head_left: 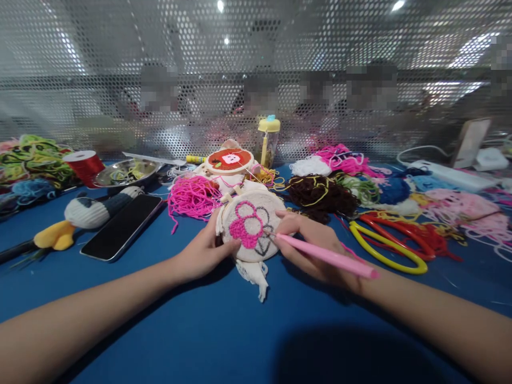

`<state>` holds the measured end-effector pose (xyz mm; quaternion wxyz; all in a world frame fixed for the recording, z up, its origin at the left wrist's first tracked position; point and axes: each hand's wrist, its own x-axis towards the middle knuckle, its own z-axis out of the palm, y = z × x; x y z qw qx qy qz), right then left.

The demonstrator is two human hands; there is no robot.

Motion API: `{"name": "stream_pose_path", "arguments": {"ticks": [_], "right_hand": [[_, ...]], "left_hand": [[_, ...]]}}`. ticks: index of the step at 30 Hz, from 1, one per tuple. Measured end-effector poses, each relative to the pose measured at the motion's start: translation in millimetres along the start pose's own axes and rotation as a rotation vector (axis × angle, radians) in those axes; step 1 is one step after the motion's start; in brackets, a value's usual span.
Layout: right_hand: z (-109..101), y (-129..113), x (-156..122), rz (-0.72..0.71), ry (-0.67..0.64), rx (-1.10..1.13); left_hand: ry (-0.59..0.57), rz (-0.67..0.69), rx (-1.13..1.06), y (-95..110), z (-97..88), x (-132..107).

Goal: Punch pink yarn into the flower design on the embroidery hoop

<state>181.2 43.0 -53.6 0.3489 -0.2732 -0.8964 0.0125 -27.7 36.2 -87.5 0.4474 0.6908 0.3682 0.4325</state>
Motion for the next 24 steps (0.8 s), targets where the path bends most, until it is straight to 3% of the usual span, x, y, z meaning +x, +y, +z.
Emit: {"name": "stream_pose_path", "arguments": {"ticks": [4,13,15,21,24], "right_hand": [[-3.2,-1.1,-2.1,0.125,0.016,0.020],[-1.3,-1.5,-0.3,0.064,0.054,-0.011],[-1.4,-2.0,0.7,0.026,0.061,-0.031],[9.5,11.9,-0.3,-0.270,0.017,-0.238],[11.2,13.9,-0.2,-0.287,-0.037,-0.288]], "left_hand": [[0.000,-0.001,-0.011,0.7,0.0,-1.0],[0.004,0.000,0.016,0.3,-0.4,-1.3],[0.003,-0.001,0.014,-0.1,-0.2,-1.5],[-0.003,0.009,0.047,0.7,0.8,-2.9],[0.000,0.056,0.101,1.3,1.4,-4.3]]}}
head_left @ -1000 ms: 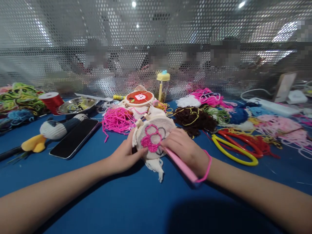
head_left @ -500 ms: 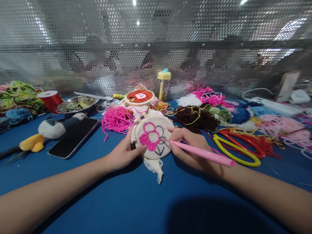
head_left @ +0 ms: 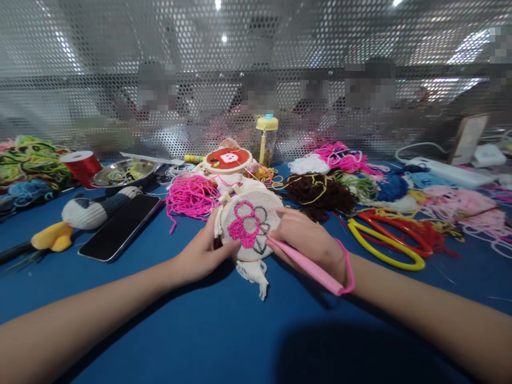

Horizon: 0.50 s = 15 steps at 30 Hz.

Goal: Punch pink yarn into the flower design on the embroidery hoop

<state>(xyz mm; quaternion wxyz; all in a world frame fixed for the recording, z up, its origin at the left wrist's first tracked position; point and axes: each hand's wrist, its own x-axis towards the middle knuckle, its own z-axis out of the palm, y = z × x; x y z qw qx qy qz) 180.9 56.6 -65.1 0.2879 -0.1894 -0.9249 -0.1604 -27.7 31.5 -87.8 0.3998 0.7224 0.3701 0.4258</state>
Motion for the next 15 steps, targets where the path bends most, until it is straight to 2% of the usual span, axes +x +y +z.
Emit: {"name": "stream_pose_path", "arguments": {"ticks": [5,10,15], "right_hand": [[-11.1,-7.2,4.9,0.052,0.036,-0.058],[-13.9,-9.2,4.8,-0.032,0.036,-0.143],[-7.4,-6.5,4.3,-0.069,0.068,-0.139]], "left_hand": [[0.004,0.088,0.155,-1.0,0.9,-4.1],[-0.036,0.185,0.333,-1.9,1.2,-9.9],[-0.043,0.184,0.332,-1.9,1.9,-9.3]]}}
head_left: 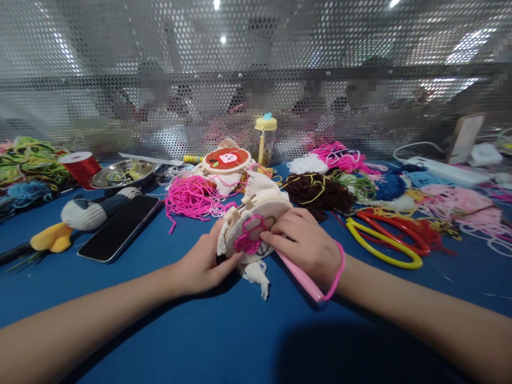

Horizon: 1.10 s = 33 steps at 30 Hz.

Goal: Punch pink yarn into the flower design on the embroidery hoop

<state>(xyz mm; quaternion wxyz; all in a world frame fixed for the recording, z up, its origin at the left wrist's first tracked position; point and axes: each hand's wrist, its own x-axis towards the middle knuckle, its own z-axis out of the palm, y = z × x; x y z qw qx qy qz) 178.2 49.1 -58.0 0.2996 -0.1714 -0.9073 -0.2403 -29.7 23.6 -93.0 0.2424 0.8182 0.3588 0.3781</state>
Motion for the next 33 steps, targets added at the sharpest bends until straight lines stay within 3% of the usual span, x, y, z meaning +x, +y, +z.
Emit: {"name": "stream_pose_path", "arguments": {"ticks": [3,6,9,12,16,24,33], "right_hand": [[-1.3,-1.2,0.8,0.076,-0.011,0.148],[-9.0,-4.8,1.6,0.277,-0.017,0.289],[-15.9,-7.5,1.7,0.427,-0.014,0.339],[-16.7,-7.6,1.2,0.476,-0.014,0.328],[-14.2,-6.3,0.5,0.461,0.035,0.326],[-15.7,-6.9,1.8,0.442,-0.001,0.258],[0.0,0.8,-3.2,0.146,0.034,0.122]], "left_hand": [[0.040,-0.095,-0.143,-0.7,-0.9,5.1],[0.057,-0.175,-0.298,-1.3,-2.1,9.5],[0.056,-0.212,-0.356,-1.7,-2.3,10.6],[0.060,-0.226,-0.362,-2.1,-1.6,9.8],[0.060,-0.237,-0.367,-2.0,-1.4,9.3],[0.047,-0.222,-0.363,-0.1,-2.3,10.1],[0.036,-0.098,-0.188,0.6,-0.5,4.5]]}}
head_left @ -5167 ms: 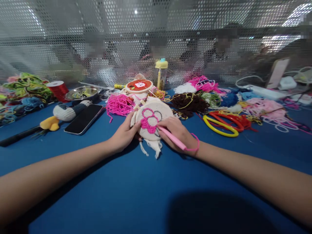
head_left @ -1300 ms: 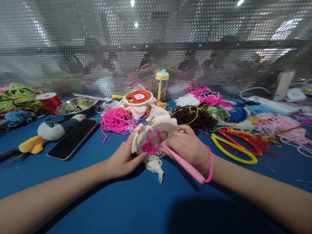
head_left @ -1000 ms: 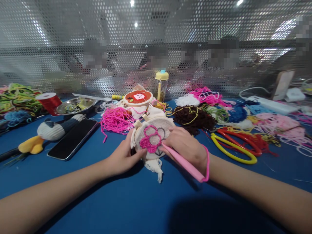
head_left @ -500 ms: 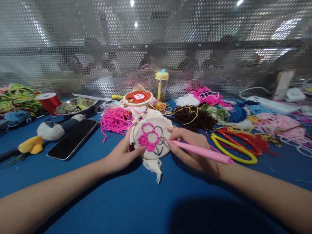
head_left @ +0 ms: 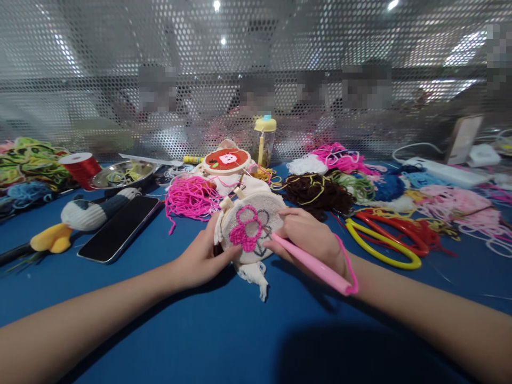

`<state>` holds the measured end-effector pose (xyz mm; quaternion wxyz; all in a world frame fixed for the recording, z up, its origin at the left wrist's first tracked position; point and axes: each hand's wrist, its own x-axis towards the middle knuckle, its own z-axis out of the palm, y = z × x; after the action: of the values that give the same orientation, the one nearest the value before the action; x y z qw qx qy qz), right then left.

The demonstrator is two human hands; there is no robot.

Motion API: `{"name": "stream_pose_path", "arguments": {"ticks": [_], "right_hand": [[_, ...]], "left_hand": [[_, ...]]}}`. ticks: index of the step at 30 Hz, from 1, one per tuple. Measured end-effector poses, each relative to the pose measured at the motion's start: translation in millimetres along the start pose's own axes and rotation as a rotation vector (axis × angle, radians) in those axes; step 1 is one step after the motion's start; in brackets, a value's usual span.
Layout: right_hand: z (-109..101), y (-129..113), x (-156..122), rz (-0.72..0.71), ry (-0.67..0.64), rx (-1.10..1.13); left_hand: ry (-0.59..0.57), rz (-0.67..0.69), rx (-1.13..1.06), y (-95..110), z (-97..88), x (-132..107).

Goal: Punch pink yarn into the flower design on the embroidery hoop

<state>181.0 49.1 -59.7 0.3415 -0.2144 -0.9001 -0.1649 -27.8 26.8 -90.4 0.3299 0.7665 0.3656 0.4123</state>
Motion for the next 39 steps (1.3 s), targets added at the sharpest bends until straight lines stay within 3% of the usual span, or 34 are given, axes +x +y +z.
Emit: {"name": "stream_pose_path", "arguments": {"ticks": [6,9,12,15,21,39], "right_hand": [[3.3,1.2,-1.7,-0.062,-0.049,-0.082],[3.1,2.4,-0.3,-0.089,-0.053,-0.062],[3.3,2.2,1.5,-0.092,-0.076,0.069],[-1.7,-3.7,4.2,0.018,-0.132,0.257],[-18.8,-14.3,10.5,0.383,-0.189,0.427],[-17.1,-8.3,4.3,0.396,-0.133,0.505]], "left_hand": [[-0.054,0.110,0.183,2.8,-1.2,-4.7],[-0.053,0.107,0.159,4.0,-1.7,-4.5],[0.030,0.063,0.052,4.1,-1.8,-1.6],[0.121,-0.020,-0.093,4.2,-2.5,2.3],[0.119,-0.128,-0.163,5.7,-3.8,4.2],[0.109,-0.142,-0.205,-0.4,-4.0,2.6]]}}
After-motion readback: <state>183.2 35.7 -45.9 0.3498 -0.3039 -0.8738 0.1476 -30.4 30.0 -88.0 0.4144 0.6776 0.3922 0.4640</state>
